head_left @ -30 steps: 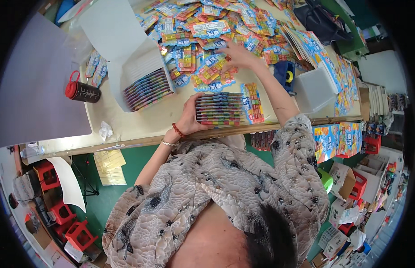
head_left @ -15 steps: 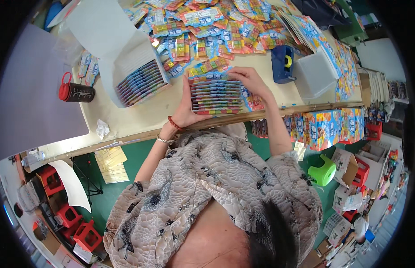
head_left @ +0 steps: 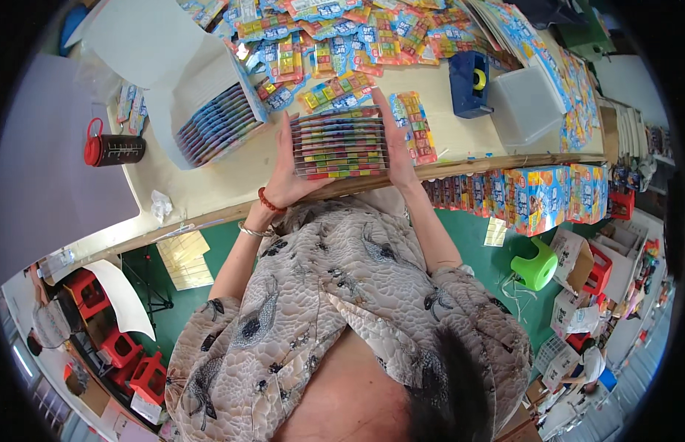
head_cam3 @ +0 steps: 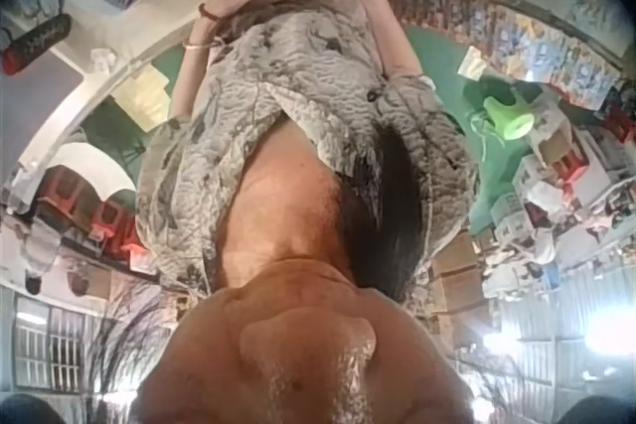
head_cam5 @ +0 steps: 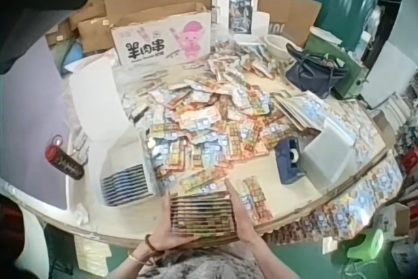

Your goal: Packing small snack packets into cardboard boxes.

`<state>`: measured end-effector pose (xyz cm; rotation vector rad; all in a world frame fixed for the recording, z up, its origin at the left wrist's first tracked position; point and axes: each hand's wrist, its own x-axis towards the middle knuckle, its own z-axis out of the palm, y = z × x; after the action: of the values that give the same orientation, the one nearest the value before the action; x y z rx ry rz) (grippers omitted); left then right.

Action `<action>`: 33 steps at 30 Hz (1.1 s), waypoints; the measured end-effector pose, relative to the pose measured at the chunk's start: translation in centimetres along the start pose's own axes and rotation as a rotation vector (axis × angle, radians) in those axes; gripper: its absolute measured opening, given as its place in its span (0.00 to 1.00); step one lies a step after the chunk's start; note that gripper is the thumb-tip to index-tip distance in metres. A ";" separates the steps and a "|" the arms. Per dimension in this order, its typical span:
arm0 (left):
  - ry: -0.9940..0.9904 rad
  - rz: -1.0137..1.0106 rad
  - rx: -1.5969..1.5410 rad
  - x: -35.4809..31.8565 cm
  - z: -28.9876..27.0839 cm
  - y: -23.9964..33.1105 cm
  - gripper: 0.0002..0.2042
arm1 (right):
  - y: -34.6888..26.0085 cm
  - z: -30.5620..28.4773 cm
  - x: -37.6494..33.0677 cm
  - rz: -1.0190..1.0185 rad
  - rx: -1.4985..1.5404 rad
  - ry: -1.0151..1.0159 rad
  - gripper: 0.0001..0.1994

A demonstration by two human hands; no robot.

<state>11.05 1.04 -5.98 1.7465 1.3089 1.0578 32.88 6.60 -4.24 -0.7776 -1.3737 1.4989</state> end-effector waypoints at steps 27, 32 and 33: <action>-0.048 -0.078 -0.093 -0.1 -0.6 -0.9 0.64 | 1.1 -3.3 -0.5 0.317 0.275 -0.019 0.28; -0.058 -0.098 -0.119 -0.1 -0.6 -0.9 0.64 | 1.0 -3.4 -0.5 0.323 0.207 -0.035 0.25; -0.058 -0.098 -0.113 -0.1 -0.7 -0.9 0.64 | 1.0 -3.4 -0.5 0.324 0.207 -0.035 0.25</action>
<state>10.11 1.18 -6.48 1.6018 1.2614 0.9986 35.91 7.52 -5.86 -0.8738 -1.1315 1.8803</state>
